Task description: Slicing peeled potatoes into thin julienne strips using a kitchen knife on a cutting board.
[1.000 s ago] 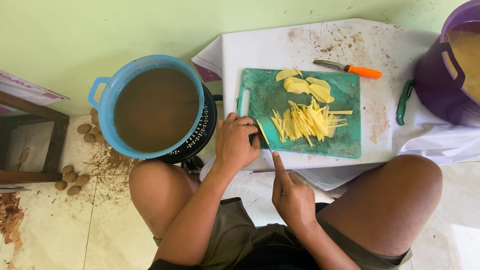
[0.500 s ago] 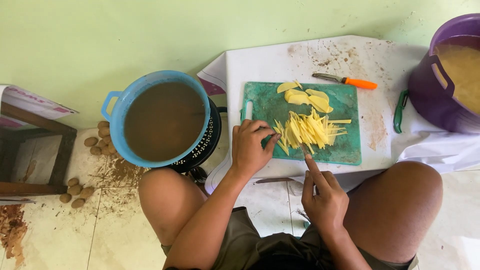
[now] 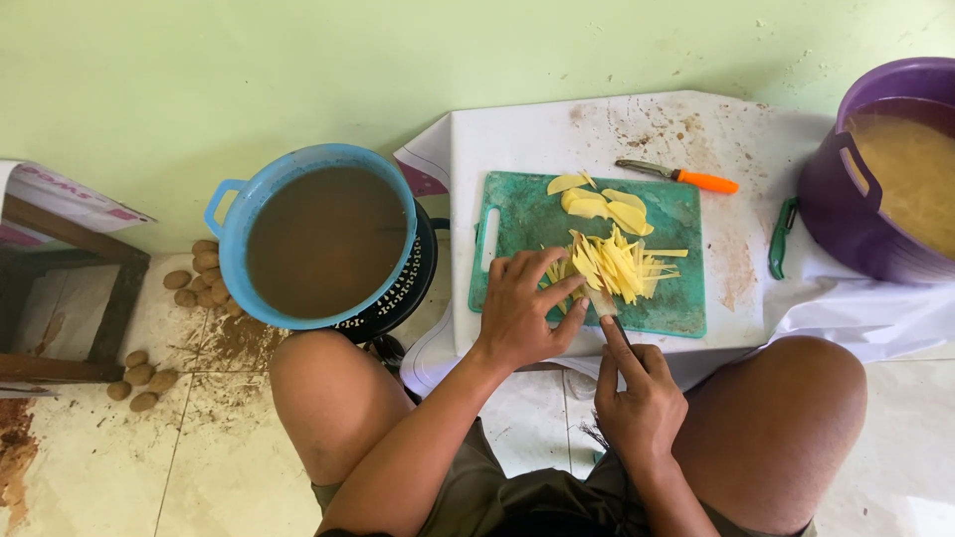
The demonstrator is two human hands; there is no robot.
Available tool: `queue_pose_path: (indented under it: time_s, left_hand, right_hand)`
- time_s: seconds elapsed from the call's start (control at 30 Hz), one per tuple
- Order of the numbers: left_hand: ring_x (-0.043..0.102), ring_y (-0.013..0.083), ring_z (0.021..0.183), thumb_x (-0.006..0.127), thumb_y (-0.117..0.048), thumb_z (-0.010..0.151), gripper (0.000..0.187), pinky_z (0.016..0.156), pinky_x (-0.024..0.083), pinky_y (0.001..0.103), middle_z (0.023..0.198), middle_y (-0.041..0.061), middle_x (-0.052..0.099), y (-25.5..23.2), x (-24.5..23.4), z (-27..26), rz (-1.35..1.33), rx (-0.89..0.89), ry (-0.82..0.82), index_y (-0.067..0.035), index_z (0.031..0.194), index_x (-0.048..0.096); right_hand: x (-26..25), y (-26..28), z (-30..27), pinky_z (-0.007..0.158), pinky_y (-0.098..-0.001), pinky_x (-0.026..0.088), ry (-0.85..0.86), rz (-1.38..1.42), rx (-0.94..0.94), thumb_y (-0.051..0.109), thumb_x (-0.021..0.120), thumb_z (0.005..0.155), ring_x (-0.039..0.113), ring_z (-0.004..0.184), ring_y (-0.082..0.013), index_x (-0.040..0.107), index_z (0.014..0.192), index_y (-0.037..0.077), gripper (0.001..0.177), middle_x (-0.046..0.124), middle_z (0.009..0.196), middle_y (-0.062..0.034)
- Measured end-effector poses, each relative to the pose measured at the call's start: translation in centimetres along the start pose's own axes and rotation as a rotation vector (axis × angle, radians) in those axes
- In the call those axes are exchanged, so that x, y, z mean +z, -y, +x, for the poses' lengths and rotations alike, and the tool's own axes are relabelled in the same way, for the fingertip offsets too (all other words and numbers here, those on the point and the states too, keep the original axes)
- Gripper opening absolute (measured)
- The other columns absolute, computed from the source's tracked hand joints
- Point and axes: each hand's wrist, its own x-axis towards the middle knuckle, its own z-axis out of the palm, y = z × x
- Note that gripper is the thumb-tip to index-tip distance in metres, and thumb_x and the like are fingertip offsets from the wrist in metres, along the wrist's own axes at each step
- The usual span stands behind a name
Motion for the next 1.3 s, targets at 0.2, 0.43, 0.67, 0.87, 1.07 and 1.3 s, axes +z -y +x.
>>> queue_pose_path:
  time_s: [0.2,0.43,0.67,0.87,1.07,1.3]
  left_hand:
    - [0.052,0.0287,0.107,0.066,-0.027,0.086,0.025,0.091,0.033,0.045,0.135,0.013,0.051,0.2,0.7,-0.3,0.015,-0.051,0.060,-0.010,0.102,0.072]
    - [0.046,0.0330,0.117,0.057,-0.035,0.091,0.036,0.094,0.029,0.049,0.152,0.016,0.042,0.9,1.8,-0.6,0.004,-0.126,0.166,-0.009,0.108,0.076]
    - [0.046,0.0293,0.126,0.057,-0.030,0.095,0.033,0.101,0.027,0.047,0.150,0.014,0.048,1.8,0.2,1.4,-0.060,-0.096,0.071,-0.011,0.116,0.075]
    - [0.054,0.0231,0.112,0.069,-0.018,0.085,0.031,0.096,0.037,0.041,0.131,0.004,0.061,4.1,-0.7,5.4,0.020,-0.103,0.013,-0.011,0.116,0.074]
    - [0.056,0.0241,0.101,0.071,-0.016,0.085,0.021,0.089,0.041,0.042,0.109,-0.004,0.072,6.6,4.2,8.8,0.190,-0.033,0.268,-0.013,0.104,0.080]
    - [0.054,0.0270,0.098,0.071,-0.009,0.084,0.013,0.093,0.036,0.046,0.095,0.003,0.070,7.1,8.7,11.2,0.275,-0.069,0.579,-0.014,0.090,0.080]
  right_hand:
    - [-0.1,-0.2,-0.5,0.044,-0.0332,0.039,0.036,0.006,-0.010,0.006,0.074,0.090,0.048,0.049,-0.0167,0.079,0.127,0.021,0.041,0.063,0.079,-0.0024]
    - [-0.9,0.3,-1.0,0.045,-0.0346,0.042,0.072,0.057,-0.023,0.007,0.074,0.089,0.052,0.049,-0.0189,0.079,0.125,0.021,0.039,0.063,0.078,-0.0031]
    - [-1.7,0.3,-0.1,0.048,-0.0316,0.044,0.144,0.347,0.105,0.004,0.071,0.087,0.051,0.050,-0.0169,0.076,0.124,0.012,0.038,0.066,0.070,-0.0055]
    - [-2.0,0.3,-0.2,0.051,-0.0270,0.049,0.119,0.520,0.198,0.002,0.066,0.088,0.062,0.053,-0.0130,0.069,0.130,0.001,0.043,0.078,0.080,-0.0124]
    - [-2.2,0.0,-0.3,0.053,-0.0254,0.050,0.037,0.535,0.243,0.000,0.065,0.088,0.065,0.055,-0.0137,0.068,0.132,-0.001,0.045,0.076,0.073,-0.0095]
    - [-2.6,-0.3,0.0,0.051,-0.0246,0.050,0.035,0.539,0.268,-0.001,0.064,0.087,0.066,0.055,-0.0135,0.068,0.131,-0.004,0.044,0.076,0.071,-0.0105]
